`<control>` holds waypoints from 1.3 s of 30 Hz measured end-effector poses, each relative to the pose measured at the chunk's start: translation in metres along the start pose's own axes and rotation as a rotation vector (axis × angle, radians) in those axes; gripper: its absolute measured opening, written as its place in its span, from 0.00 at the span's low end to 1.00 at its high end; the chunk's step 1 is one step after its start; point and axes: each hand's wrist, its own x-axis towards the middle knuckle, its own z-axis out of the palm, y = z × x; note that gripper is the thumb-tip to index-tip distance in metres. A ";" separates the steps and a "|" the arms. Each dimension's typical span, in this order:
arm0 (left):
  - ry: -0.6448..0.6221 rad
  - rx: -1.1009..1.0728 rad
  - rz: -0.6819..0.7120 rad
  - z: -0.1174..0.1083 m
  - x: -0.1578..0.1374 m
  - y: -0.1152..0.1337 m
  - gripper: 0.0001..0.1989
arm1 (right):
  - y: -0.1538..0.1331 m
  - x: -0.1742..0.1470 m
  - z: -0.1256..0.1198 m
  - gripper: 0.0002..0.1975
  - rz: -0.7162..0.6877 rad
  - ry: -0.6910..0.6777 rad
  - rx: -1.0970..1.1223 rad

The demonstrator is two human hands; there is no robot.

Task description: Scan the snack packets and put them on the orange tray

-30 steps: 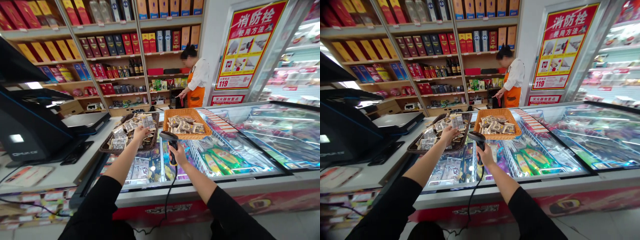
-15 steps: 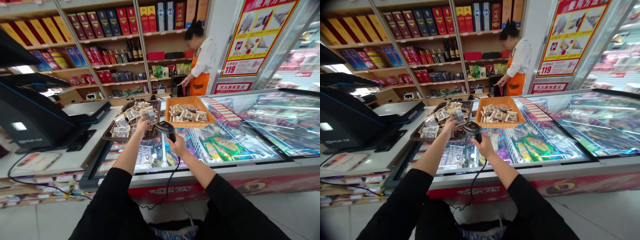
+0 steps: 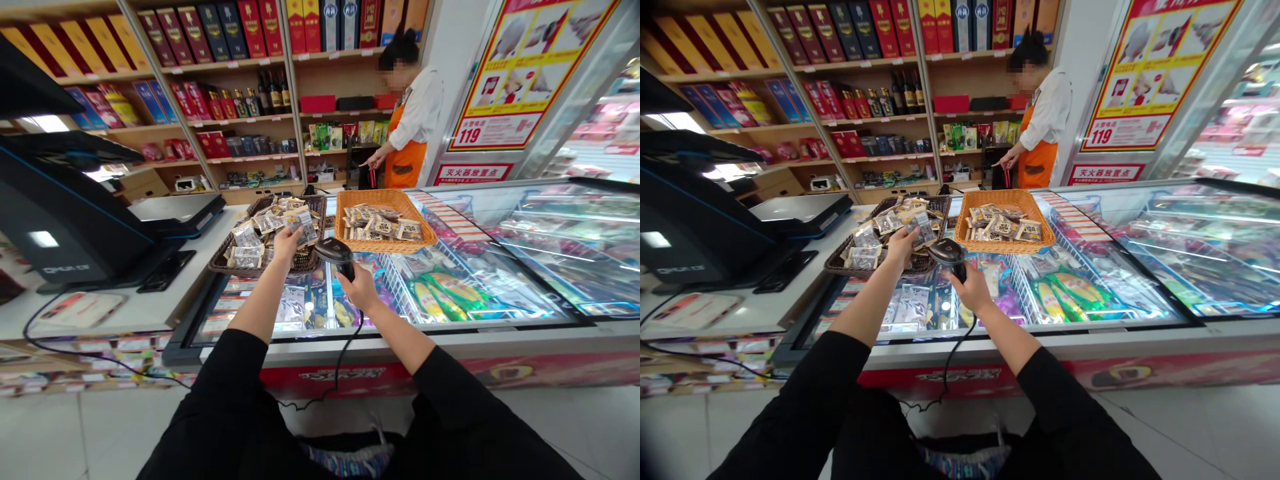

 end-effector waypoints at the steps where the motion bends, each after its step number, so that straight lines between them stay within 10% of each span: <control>1: 0.003 -0.030 -0.005 0.000 -0.001 0.001 0.22 | 0.000 0.000 0.000 0.08 -0.009 -0.005 -0.018; 8: 0.016 -0.088 0.020 -0.001 -0.005 0.002 0.22 | 0.002 -0.001 0.000 0.11 0.009 -0.055 -0.116; 14: -0.031 0.210 0.251 0.005 0.003 0.021 0.16 | 0.013 0.006 0.000 0.13 0.153 0.107 0.338; 20: -0.204 0.756 0.641 0.074 -0.004 0.050 0.21 | 0.020 0.032 -0.013 0.18 0.197 0.612 0.632; 26: -0.644 1.116 0.417 0.123 -0.019 0.036 0.29 | 0.031 0.036 -0.018 0.17 0.246 0.721 0.678; 33: -0.299 1.104 0.439 0.038 0.007 0.063 0.25 | 0.029 0.026 0.004 0.15 0.197 0.483 0.611; 39: 0.050 1.360 0.130 -0.061 0.014 0.049 0.31 | 0.022 0.015 0.018 0.14 0.191 0.231 0.543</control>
